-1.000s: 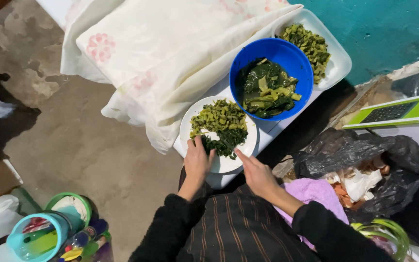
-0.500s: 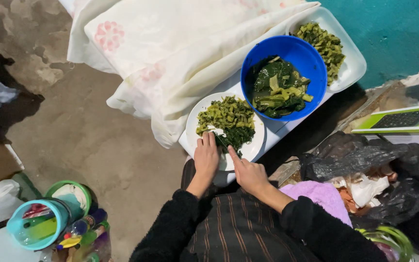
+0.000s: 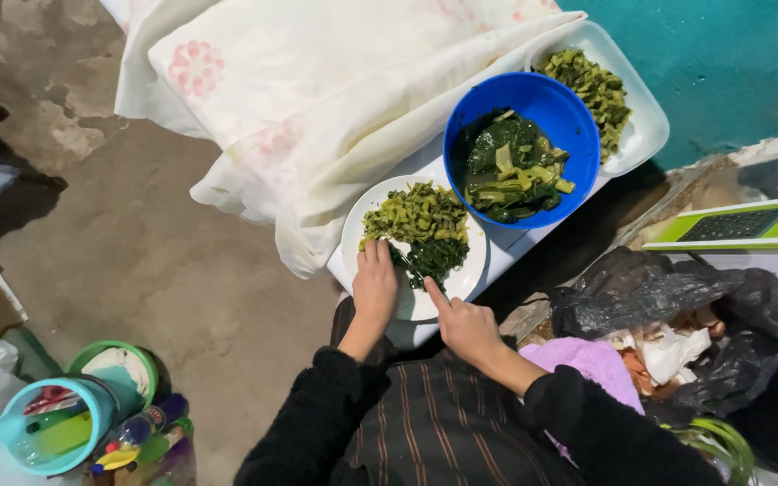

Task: Squeezing liquid out of cooked leafy greens and then chopping them with a knife on a plate.

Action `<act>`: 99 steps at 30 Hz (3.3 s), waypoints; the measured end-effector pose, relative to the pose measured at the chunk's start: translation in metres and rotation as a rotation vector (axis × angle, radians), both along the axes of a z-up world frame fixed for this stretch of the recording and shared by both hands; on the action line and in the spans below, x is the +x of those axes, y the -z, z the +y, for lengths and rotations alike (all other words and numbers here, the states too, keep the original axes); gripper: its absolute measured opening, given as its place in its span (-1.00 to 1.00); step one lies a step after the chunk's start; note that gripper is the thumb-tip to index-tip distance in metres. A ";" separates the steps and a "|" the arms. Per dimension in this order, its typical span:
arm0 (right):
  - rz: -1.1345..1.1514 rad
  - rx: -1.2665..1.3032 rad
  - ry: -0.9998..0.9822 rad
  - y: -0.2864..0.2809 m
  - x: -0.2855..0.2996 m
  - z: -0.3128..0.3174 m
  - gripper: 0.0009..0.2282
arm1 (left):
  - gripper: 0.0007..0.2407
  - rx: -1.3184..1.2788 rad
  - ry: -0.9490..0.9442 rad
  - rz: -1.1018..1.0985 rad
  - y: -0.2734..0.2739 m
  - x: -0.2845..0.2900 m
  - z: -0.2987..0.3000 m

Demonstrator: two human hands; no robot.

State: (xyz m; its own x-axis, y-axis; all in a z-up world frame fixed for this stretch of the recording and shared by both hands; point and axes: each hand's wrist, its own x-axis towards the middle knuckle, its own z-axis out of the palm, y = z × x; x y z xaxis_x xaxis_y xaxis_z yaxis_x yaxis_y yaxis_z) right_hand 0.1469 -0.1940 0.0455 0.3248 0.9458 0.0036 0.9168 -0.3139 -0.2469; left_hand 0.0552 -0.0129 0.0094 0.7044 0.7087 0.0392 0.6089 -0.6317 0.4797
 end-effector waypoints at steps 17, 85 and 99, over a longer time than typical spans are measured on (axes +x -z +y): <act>-0.082 0.057 -0.094 0.036 -0.005 0.041 -0.30 | -0.64 0.010 0.042 -0.075 0.002 -0.015 -0.004; 0.001 -0.021 -0.064 0.018 -0.008 0.050 -0.34 | -0.90 -0.015 -0.010 -0.239 -0.006 -0.024 0.037; 0.121 0.043 -0.066 0.010 -0.003 0.068 -0.37 | -0.84 -0.068 0.016 -0.348 -0.018 -0.028 0.042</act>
State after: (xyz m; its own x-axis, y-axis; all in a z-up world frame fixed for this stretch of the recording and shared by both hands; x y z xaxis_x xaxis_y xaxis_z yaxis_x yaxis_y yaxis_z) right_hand 0.1443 -0.1261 0.0360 0.2629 0.9648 0.0093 0.8978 -0.2411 -0.3685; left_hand 0.0277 0.0289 0.0275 0.6681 0.7070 0.2321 0.3917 -0.5993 0.6981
